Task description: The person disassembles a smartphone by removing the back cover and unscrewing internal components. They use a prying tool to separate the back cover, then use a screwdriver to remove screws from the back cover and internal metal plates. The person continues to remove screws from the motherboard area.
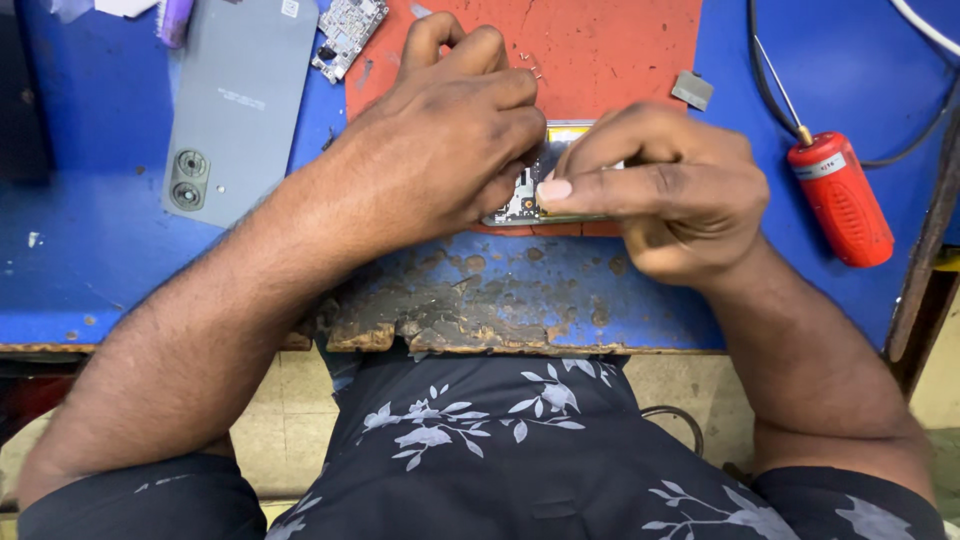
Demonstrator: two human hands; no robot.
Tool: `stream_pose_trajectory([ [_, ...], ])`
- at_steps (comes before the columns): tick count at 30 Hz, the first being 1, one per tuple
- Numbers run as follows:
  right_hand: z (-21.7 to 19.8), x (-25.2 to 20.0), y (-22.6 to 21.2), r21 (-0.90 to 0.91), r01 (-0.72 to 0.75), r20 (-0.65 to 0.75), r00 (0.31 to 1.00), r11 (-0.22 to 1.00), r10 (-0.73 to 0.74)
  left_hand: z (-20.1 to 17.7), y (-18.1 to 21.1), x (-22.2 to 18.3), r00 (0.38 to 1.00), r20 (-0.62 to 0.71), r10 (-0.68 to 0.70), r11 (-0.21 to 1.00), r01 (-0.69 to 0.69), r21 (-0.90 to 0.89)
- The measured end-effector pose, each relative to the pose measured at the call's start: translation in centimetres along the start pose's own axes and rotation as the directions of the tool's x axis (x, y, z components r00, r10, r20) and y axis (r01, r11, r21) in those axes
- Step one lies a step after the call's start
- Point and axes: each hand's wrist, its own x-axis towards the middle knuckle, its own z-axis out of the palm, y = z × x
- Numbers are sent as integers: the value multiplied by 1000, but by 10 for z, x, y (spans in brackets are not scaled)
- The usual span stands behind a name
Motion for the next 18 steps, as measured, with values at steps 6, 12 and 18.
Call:
stream_pose_trajectory([
  [6, -4, 0, 0, 43, -25, 0, 1000, 999, 25, -1, 1, 0, 1000, 9, -8, 1000, 8, 1],
  [12, -4, -4, 3, 31, -7, 2, 1000, 999, 7, -2, 2, 0, 1000, 2, -11, 1000, 11, 16],
  [18, -2, -6, 4, 89, -83, 10, 997, 993, 82, -2, 1, -1, 1000, 3, -12, 1000, 12, 0],
])
